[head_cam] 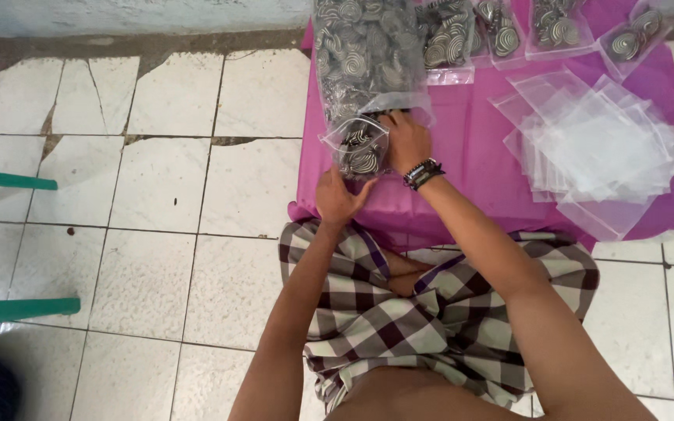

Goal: The person picks up metal rings from a large bag and places them into smaller individual plastic bags.

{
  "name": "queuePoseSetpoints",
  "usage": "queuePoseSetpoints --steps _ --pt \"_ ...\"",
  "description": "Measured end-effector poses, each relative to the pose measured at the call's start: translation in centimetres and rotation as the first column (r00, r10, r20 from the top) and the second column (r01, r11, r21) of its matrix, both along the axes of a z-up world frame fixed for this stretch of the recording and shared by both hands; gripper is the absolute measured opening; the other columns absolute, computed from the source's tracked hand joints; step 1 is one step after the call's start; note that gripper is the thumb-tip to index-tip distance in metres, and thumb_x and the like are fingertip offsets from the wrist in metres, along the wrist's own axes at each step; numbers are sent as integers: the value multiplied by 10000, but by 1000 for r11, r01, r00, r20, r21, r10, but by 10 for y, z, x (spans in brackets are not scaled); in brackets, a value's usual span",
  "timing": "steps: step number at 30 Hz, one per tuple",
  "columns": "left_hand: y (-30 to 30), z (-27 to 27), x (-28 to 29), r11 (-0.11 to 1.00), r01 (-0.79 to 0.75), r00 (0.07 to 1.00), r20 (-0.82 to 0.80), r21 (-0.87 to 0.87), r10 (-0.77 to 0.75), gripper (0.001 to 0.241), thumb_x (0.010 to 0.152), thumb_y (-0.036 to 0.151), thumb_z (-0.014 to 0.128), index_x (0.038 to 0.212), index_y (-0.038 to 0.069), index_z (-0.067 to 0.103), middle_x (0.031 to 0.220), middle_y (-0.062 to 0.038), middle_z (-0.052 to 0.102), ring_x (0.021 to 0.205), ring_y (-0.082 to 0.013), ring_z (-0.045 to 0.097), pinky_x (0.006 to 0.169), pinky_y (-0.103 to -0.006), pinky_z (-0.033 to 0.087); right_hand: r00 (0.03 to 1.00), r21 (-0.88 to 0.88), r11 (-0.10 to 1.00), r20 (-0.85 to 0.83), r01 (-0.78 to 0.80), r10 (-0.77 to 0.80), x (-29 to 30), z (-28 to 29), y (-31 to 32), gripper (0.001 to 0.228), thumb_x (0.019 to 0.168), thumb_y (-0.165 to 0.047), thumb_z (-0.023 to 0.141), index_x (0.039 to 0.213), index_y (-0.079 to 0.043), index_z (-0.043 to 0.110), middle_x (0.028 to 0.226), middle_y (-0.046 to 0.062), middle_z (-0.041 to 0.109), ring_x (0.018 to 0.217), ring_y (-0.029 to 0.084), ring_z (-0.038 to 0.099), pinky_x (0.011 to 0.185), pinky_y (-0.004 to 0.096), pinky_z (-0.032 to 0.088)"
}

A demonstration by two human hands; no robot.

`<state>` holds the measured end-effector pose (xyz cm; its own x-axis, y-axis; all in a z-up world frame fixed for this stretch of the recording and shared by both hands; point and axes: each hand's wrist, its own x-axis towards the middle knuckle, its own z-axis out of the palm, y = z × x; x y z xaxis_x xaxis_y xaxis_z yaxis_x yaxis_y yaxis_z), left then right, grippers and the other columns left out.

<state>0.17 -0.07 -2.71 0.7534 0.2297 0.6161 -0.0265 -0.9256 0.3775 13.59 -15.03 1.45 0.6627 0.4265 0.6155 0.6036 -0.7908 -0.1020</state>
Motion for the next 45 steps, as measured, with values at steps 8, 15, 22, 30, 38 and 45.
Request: queuePoseSetpoints --steps 8,15,22,30,38,45 --pt "-3 24 -6 996 63 998 -23 -66 -65 812 734 703 796 1051 -20 607 770 -180 629 754 -367 697 706 -456 589 981 4 997 -178 76 -74 30 -59 11 82 889 -150 733 957 -163 691 939 29 681 665 350 728 530 489 557" --pt "-2 25 -5 998 35 998 -45 -43 -37 811 711 734 803 996 1 607 753 -181 635 746 -365 706 697 -454 592 974 -45 997 -215 69 -78 12 -23 15 62 908 -152 728 959 -156 691 989 43 681 684 348 706 533 491 559" --pt "-1 22 -2 996 63 997 -35 -58 -65 763 721 721 801 965 30 593 772 -172 647 762 -355 707 727 -446 590 979 -117 993 -204 -3 -21 55 -84 15 103 900 -212 693 824 -177 634 696 31 622 663 291 694 537 401 524" --pt "-3 36 -6 995 70 997 -23 -64 -72 748 733 713 803 941 26 594 772 -164 651 752 -352 708 723 -438 588 952 -118 992 -307 -39 1 53 -69 17 197 871 -165 705 679 -177 663 607 58 665 598 283 712 507 387 535" --pt "-2 35 -6 998 56 998 -37 -35 -57 752 724 738 791 937 47 583 770 -155 645 745 -346 710 715 -438 588 802 57 981 -585 186 -118 13 -34 34 115 899 -124 724 963 -64 649 934 179 696 934 377 724 816 454 582" --pt "-4 44 -8 997 69 996 -48 -39 -71 748 740 733 776 970 45 592 780 -149 647 754 -345 714 725 -432 584 682 235 939 -731 250 1 -3 -7 32 534 571 -14 942 1037 65 695 1069 271 734 1113 447 695 1041 460 546"
